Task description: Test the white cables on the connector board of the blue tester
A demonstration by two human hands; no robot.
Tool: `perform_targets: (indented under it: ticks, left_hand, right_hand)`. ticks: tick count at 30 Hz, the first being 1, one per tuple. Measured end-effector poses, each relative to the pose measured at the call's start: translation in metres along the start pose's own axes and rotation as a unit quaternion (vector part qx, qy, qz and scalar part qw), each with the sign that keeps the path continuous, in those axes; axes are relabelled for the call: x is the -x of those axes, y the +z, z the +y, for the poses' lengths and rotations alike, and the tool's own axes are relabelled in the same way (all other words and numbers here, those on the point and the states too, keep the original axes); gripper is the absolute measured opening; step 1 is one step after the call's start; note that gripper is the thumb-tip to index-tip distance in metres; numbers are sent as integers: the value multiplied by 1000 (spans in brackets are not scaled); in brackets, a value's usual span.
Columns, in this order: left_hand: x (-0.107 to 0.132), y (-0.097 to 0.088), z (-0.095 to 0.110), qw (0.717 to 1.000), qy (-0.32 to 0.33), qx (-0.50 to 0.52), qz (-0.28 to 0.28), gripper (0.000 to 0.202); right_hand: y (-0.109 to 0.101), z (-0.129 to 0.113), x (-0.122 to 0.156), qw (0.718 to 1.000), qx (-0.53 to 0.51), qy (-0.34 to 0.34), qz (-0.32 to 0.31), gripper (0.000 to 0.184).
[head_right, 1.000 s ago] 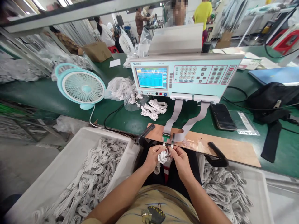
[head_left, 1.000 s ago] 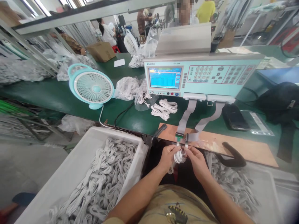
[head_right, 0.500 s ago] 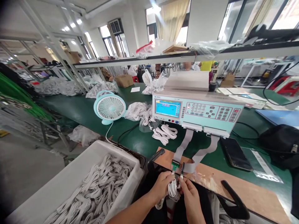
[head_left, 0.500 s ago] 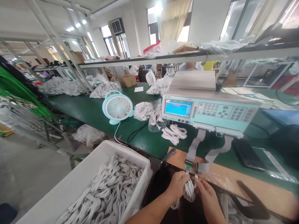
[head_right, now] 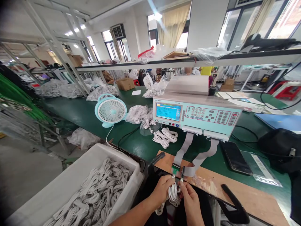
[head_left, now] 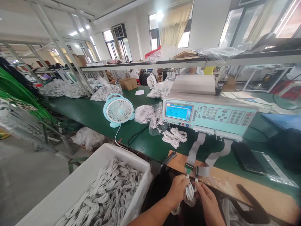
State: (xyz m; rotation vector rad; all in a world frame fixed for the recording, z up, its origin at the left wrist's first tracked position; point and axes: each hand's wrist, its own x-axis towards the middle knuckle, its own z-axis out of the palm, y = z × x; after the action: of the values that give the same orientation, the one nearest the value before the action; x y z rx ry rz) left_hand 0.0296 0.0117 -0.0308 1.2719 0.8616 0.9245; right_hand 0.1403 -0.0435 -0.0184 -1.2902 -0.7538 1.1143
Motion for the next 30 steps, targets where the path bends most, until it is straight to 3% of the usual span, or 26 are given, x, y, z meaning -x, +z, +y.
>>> perform_targets:
  ticks: [9,15,17,20,23,26,28,30]
  left_hand:
    - [-2,0,-4,1000,-4,18,6,35]
    - [5,1,7,1000,-16,17,-3,30]
    - [15,4,11,999,-30,23,-19,29]
    - [33,10,13,992,-85,27,-88,30]
    - [44,15,14,972,-171,44,-153,33]
    - [45,16,14,953,-229,135,-145,38]
    - [42,17,14,936,-260,206,-116,38]
    - [39,21,14,922,-284,248,-89,37]
  right_hand:
    - [-4,6,-5,999,35,-26,-6,34]
    - [5,-3,3,997,49,-60,16,35]
    - [10,-5,15,997,49,-63,9,37]
    - [6,-5,36,997,68,-37,-8,36]
    - [-31,-6,51,996,91,16,-3,31]
    - [-97,-7,59,985,166,44,22,24]
    - [-135,-6,63,934,342,-1,99,18]
    - [-149,-4,67,886,438,-53,140,21]
